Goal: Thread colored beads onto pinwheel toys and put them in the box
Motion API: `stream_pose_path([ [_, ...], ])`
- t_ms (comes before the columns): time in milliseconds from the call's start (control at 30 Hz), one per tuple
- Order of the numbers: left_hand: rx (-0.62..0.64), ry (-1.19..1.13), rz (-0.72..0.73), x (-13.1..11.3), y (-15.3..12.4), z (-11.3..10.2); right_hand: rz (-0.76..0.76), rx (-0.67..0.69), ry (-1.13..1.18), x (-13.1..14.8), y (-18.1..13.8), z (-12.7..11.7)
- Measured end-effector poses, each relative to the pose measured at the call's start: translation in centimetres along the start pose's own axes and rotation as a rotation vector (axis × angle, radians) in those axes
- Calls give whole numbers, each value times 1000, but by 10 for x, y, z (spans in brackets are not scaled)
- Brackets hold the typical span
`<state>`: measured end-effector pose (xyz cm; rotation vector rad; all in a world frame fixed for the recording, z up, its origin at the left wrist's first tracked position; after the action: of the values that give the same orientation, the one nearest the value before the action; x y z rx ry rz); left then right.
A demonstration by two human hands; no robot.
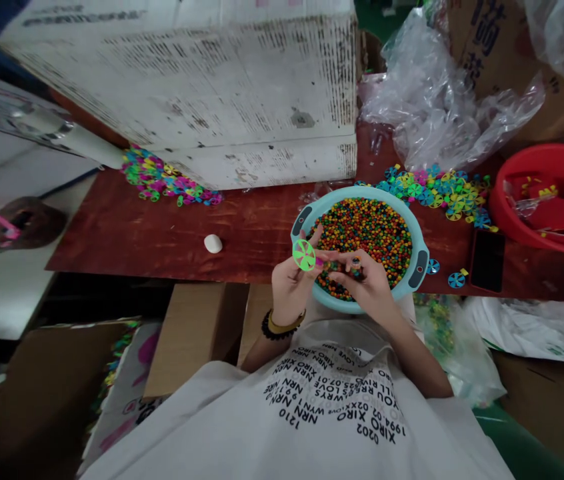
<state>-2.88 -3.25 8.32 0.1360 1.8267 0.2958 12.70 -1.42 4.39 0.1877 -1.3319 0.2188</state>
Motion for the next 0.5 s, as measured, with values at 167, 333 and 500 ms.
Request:
stream_pose_path([
  [167, 300, 68, 234, -9, 3, -2, 204, 173, 212, -20, -3, 2],
  [333, 481, 86, 369, -24, -6, -19, 254, 395, 250, -16, -11, 23],
  [500, -318, -90, 331, -20, -59, -161, 3, 363, -57, 6, -9, 25],
])
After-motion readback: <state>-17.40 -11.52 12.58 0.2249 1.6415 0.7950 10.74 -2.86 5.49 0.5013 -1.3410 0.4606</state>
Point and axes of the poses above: each hand's wrist, its own y-axis towards the middle knuckle, its own z-axis out of the palm, x = y × z, the point moved 6 cm from there along y, towards the middle knuckle, and after that the axes turned 9 degrees about y, right-handed, at the moved point
